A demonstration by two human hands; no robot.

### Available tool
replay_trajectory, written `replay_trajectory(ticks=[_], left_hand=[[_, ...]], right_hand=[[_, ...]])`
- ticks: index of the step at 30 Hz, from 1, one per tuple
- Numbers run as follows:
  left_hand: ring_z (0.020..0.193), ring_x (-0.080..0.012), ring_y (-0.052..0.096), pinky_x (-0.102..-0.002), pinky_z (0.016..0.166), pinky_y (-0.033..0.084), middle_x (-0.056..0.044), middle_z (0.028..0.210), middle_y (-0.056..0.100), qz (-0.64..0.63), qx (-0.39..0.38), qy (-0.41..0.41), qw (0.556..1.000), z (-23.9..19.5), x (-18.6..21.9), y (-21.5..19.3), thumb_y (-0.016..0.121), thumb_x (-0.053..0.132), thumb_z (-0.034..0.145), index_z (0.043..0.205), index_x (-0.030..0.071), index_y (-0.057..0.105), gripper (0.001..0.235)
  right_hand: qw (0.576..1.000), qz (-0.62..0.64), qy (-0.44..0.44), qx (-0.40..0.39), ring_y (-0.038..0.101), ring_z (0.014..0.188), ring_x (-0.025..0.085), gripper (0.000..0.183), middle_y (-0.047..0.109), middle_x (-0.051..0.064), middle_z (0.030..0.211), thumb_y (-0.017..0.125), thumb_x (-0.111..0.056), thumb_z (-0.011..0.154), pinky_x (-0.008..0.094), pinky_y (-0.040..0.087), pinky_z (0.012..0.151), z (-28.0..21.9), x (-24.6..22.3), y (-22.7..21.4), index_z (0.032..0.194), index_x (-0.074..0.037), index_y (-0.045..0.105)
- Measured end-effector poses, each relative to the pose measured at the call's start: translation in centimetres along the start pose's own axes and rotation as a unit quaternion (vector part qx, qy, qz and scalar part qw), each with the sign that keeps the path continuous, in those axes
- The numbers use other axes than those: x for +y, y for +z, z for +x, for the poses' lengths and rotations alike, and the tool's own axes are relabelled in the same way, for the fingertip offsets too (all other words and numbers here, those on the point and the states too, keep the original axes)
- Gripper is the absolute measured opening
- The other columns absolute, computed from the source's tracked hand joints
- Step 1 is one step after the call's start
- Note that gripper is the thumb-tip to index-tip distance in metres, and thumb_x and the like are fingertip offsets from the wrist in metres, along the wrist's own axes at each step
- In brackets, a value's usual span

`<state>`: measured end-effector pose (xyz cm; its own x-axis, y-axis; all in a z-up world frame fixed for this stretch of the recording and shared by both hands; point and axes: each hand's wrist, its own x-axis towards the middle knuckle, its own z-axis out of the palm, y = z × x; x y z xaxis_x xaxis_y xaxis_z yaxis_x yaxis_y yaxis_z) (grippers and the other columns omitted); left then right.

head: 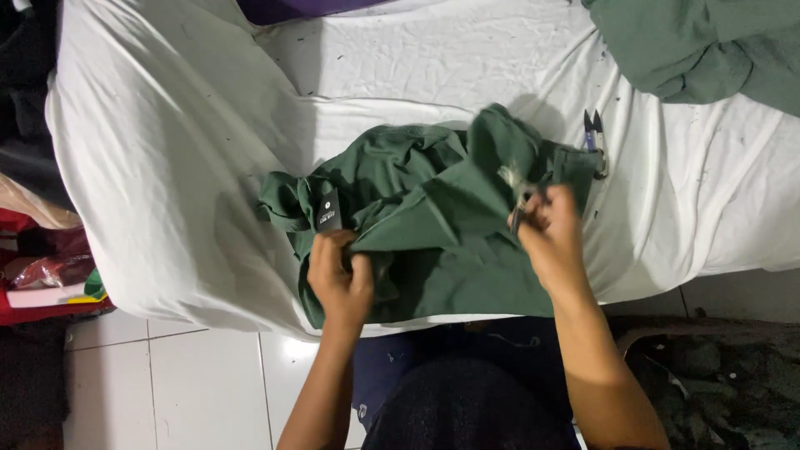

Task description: Trimming loose threads and excess material from a green garment using scissors, followed by folding and inspection.

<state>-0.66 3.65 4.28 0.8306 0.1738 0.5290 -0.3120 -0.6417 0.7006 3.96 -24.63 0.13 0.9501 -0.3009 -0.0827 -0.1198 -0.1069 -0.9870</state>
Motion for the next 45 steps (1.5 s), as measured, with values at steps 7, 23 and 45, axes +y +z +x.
replay_trajectory(ticks=[7,23,45], left_hand=[[0.097,-0.0415,0.064,-0.050,0.084,0.050,-0.016,0.109,0.063,0.038,-0.114,-0.028,0.992,-1.8,0.9,-1.5,0.072,0.008,0.084,0.114,0.004,0.063,0.031],[0.069,-0.0373,0.070,-0.050,0.060,0.054,-0.002,0.090,0.062,0.259,-0.087,0.010,0.962,4.4,-5.0,3.0,0.075,0.028,0.075,0.103,0.023,0.067,0.029],[0.132,-0.0493,0.042,-0.059,0.115,0.030,-0.022,0.137,0.049,0.187,0.031,0.069,0.980,0.5,-0.2,-5.4,0.057,-0.011,0.059,0.138,0.005,0.062,0.081]], right_hand=[[0.997,0.027,-0.070,0.010,0.061,0.053,0.015,0.042,0.066,0.017,0.106,0.073,0.002,0.096,0.023,0.052,0.051,0.2,-1.9,-0.5,0.119,-0.002,0.038],[0.986,-0.066,-0.142,0.050,0.069,0.068,0.022,0.044,0.059,0.014,0.101,0.074,0.000,0.095,0.035,0.058,0.061,12.0,-2.5,2.5,0.125,-0.003,0.042],[0.996,0.055,-0.076,-0.014,0.071,0.073,0.020,0.050,0.071,0.018,0.096,0.083,0.002,0.087,0.031,0.059,0.067,-4.9,-2.6,0.2,0.115,0.001,0.041]])
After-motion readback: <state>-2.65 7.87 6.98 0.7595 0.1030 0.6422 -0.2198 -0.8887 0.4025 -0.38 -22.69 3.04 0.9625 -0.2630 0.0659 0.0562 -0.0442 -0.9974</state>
